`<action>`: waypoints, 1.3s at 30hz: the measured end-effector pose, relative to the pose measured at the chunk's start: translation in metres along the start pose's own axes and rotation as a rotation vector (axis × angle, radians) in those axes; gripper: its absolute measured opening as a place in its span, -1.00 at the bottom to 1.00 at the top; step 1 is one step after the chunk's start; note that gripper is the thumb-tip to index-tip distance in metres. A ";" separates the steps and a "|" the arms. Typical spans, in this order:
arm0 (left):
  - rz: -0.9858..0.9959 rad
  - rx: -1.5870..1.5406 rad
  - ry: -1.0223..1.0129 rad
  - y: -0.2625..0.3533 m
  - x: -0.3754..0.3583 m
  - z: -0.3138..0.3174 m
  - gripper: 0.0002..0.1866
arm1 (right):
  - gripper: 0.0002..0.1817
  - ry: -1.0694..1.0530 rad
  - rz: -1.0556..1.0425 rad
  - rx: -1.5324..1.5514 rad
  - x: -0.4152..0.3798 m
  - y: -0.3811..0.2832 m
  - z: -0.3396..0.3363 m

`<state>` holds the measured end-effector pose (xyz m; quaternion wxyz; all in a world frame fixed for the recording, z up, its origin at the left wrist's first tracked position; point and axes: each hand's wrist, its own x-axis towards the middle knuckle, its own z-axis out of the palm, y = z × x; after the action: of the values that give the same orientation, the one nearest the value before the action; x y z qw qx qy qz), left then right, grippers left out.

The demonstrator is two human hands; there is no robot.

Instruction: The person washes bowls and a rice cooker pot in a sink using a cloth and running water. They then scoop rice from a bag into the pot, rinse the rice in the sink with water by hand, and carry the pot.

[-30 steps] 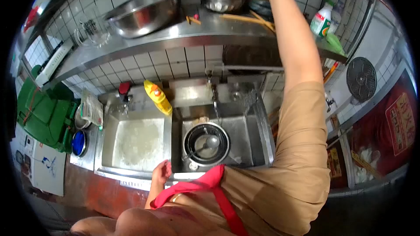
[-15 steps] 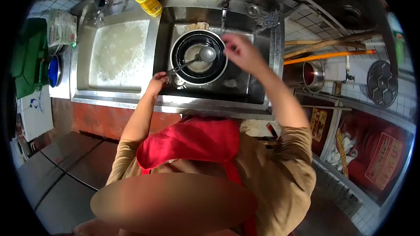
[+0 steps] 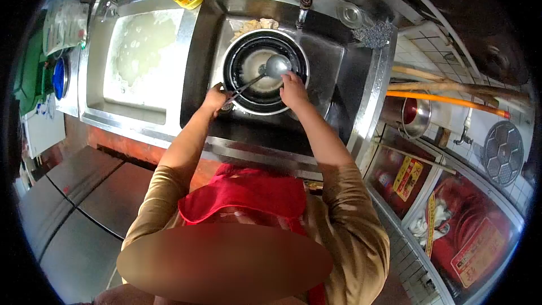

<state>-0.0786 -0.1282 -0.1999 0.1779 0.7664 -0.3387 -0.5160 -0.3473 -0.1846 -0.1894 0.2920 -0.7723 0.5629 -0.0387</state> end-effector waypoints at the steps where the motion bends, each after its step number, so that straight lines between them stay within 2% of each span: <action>1: 0.000 0.006 -0.011 0.006 -0.001 0.004 -0.42 | -0.50 0.009 -0.018 -0.036 0.003 0.002 -0.001; 3: 0.003 0.017 -0.036 0.023 -0.004 0.011 -0.48 | -0.51 0.019 -0.003 -0.042 0.012 0.008 -0.001; 4: 0.057 0.032 -0.004 0.012 0.009 0.020 -0.42 | -0.52 0.039 -0.017 -0.037 0.017 0.012 -0.001; 6: 0.033 -0.072 -0.061 0.018 0.009 0.025 -0.36 | -0.58 0.045 -0.046 -0.001 0.026 0.008 -0.013; 8: 0.046 -0.141 -0.085 0.022 0.015 0.031 -0.26 | -0.61 0.175 -0.218 0.028 0.049 0.007 -0.015; 9: 0.093 -0.115 -0.059 0.015 0.021 0.036 -0.26 | -0.63 0.237 -0.305 0.046 0.063 0.005 -0.014; 11: 0.184 -0.059 -0.006 0.001 0.033 0.045 -0.26 | -0.70 0.313 -0.319 0.034 0.096 -0.016 -0.022; 13: 0.172 0.016 0.016 0.034 0.005 0.031 -0.33 | -0.72 0.368 -0.329 0.018 0.135 -0.032 -0.020; 15: 0.381 0.278 0.220 0.047 -0.012 0.029 -0.35 | -0.67 0.252 -0.171 -0.136 0.169 -0.054 -0.023; 16: 0.413 0.278 0.225 0.052 -0.019 0.027 -0.38 | -0.65 0.196 -0.094 -0.213 0.186 -0.064 -0.024; 17: 0.461 0.316 0.192 0.057 -0.023 0.025 -0.49 | -0.62 0.049 0.015 -0.267 0.204 -0.074 -0.024; 20: 0.336 0.494 -0.062 0.068 -0.027 0.024 -0.63 | -0.52 -0.371 0.306 -0.419 0.236 -0.109 -0.029; 21: 0.304 0.579 -0.162 0.075 -0.029 0.021 -0.64 | -0.52 -0.407 0.269 -0.444 0.246 -0.106 -0.020; 23: 0.357 0.620 -0.176 0.070 -0.021 0.028 -0.68 | -0.50 -0.479 0.199 -0.503 0.275 -0.085 0.002; 24: 0.370 0.630 -0.189 0.068 -0.016 0.032 -0.70 | -0.56 -0.314 0.190 -0.494 0.276 -0.082 0.009; 27: 0.457 0.517 -0.224 0.061 -0.006 0.040 -0.70 | -0.67 -0.015 0.003 -0.072 0.266 -0.064 0.012; 28: 0.468 0.443 -0.270 0.058 -0.001 0.043 -0.70 | -0.76 0.164 -0.187 0.060 0.250 -0.063 0.002; 29: 0.481 0.372 -0.311 0.055 0.005 0.045 -0.69 | -0.75 0.260 -0.234 0.203 0.236 -0.061 -0.005; 31: 0.313 0.255 -0.433 0.057 0.003 0.043 -0.72 | -0.73 0.457 -0.336 0.493 0.209 -0.058 -0.023; 33: 0.106 0.063 -0.497 0.051 0.005 0.048 -0.76 | -0.73 0.493 -0.246 0.755 0.161 -0.063 -0.053; 34: 0.057 -0.147 -0.517 0.051 0.000 0.049 -0.82 | -0.74 0.481 -0.185 0.942 0.141 -0.060 -0.060; 37: -0.081 -0.193 -0.540 0.074 -0.026 0.030 -0.84 | -0.75 0.364 -0.009 1.446 0.076 -0.045 -0.066; 39: -0.044 -0.153 -0.544 0.078 -0.034 0.025 -0.87 | -0.71 0.425 0.213 1.623 0.045 -0.033 -0.054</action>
<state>-0.1357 -0.1578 -0.1384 0.1266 0.5914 -0.3172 -0.7305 -0.3246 -0.2405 -0.1404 0.6462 -0.2420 0.4732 -0.5477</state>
